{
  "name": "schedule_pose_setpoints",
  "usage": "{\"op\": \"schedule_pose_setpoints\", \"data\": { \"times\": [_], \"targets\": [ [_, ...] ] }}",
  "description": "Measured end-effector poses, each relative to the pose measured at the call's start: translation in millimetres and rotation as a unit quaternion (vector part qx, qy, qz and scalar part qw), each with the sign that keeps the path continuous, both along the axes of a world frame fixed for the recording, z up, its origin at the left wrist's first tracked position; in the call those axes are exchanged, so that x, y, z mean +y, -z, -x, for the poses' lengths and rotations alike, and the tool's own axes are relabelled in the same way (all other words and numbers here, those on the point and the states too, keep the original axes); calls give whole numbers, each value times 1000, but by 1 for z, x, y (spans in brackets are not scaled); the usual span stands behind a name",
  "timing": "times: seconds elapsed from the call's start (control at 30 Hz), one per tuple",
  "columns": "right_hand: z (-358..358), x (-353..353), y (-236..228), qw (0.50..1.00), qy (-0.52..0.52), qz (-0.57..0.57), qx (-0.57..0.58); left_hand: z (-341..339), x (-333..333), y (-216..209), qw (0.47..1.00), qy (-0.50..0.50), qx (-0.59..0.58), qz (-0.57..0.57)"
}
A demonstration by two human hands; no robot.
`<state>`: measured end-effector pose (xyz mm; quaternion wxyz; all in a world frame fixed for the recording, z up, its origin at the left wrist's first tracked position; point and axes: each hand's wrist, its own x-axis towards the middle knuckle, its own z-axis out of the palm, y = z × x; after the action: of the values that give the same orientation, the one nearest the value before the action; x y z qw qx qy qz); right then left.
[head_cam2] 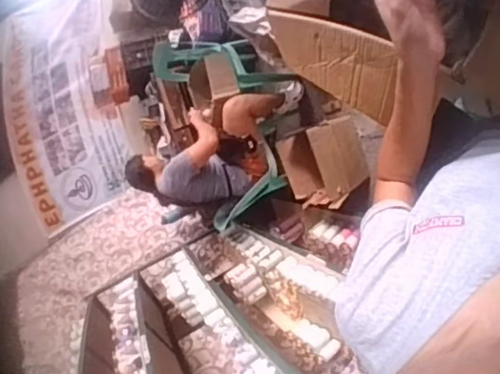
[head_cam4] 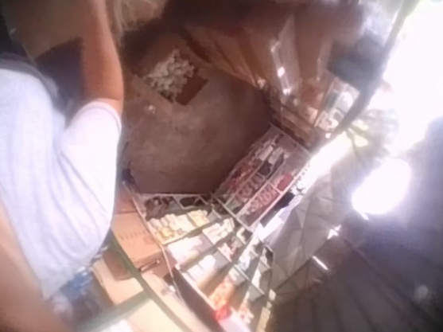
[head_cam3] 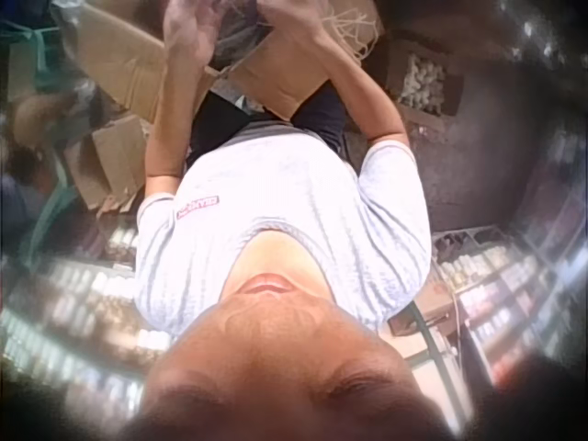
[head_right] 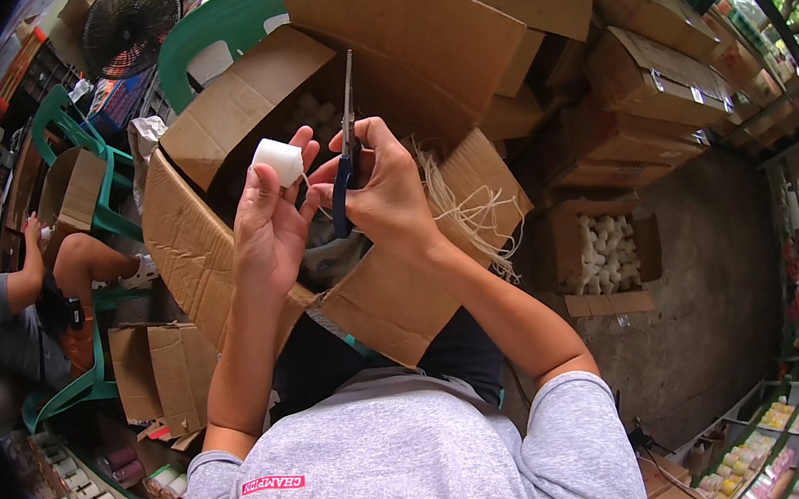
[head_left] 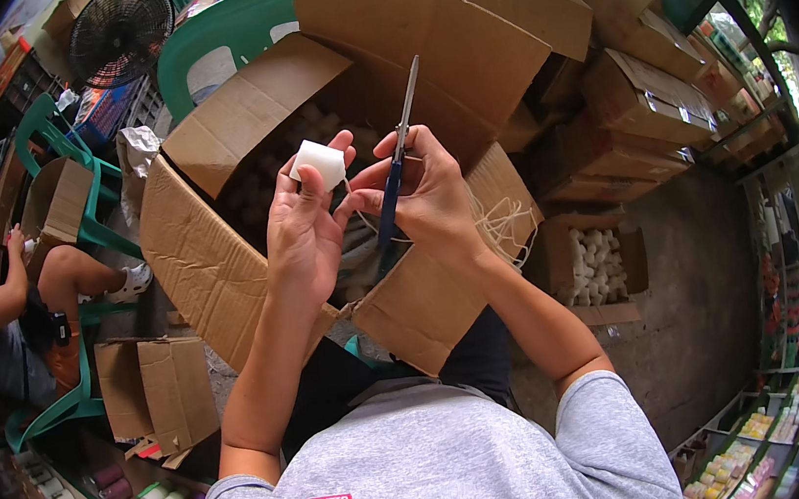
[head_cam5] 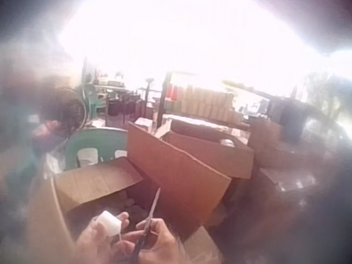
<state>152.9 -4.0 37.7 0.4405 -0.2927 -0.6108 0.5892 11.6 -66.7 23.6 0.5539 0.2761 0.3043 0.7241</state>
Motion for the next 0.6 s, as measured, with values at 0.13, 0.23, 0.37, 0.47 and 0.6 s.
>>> {"op": "schedule_pose_setpoints", "data": {
  "times": [0.13, 0.23, 0.37, 0.47, 0.6],
  "targets": [
    [-3, -2, -5, 999, 25, 23, 10, -4, -2, 1, 1000, 2, -10, 8],
    [-3, -3, -1, 1000, 26, 13, 4, -6, -3, 1, 1000, 7, -8, 16],
    [-7, -4, -8, 1000, 11, 5, -11, -9, -2, 2, 1000, 9, -2, 15],
    [-7, -4, -6, 1000, 24, 1, -17, -13, -3, 2, 1000, 11, 7, 12],
    [-6, -2, 2, 999, 23, -36, -27, -17, -5, 5, 999, 29, -23, 13]
  ]
}}
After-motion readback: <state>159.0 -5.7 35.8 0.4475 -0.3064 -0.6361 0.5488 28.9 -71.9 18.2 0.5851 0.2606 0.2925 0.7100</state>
